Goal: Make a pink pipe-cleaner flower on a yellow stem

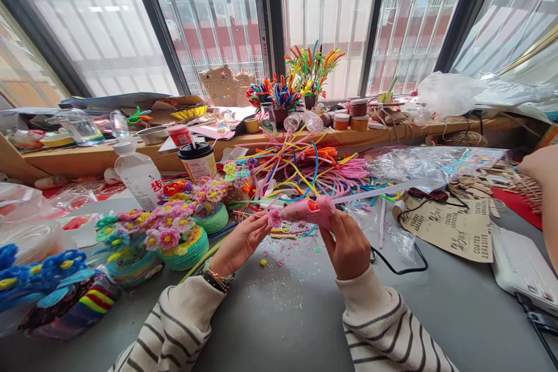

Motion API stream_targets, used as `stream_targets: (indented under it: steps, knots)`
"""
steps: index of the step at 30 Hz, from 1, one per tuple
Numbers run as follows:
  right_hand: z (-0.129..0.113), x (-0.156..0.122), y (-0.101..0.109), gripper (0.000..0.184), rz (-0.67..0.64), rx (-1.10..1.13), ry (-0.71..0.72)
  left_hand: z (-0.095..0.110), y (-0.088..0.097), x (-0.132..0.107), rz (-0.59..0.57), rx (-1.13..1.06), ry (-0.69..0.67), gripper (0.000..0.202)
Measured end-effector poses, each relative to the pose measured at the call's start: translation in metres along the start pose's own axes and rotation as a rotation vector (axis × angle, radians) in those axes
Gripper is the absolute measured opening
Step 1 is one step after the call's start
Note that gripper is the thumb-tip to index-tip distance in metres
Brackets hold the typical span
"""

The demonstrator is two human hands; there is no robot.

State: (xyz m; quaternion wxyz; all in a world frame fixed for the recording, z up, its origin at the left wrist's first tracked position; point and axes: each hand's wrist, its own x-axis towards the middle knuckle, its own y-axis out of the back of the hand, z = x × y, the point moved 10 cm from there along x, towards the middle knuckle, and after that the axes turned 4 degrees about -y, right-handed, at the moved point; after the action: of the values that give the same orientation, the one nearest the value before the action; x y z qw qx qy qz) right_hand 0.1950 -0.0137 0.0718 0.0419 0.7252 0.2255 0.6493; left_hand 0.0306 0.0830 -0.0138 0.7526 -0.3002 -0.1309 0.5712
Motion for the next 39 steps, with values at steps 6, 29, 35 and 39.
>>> stream_targets:
  steps: [6, 29, 35, 39]
  knots:
    - [0.003, -0.001, -0.002, 0.042, -0.025, 0.012, -0.018, 0.0, 0.002, 0.0, 0.026, 0.004, 0.004, 0.011]
    - [0.087, 0.004, -0.014, 0.043, -0.157, -0.132, -0.492, 0.012, -0.025, -0.014, -0.193, -0.075, -0.029, 0.012]
    - [0.137, -0.04, -0.058, 0.037, -0.449, 0.519, -1.135, 0.015, -0.038, -0.02, -0.275, -0.056, -0.036, 0.015]
    - [0.135, -0.054, -0.077, 0.013, -0.46, 1.039, -1.393, 0.015, -0.031, -0.016, -0.217, -0.046, -0.045, 0.007]
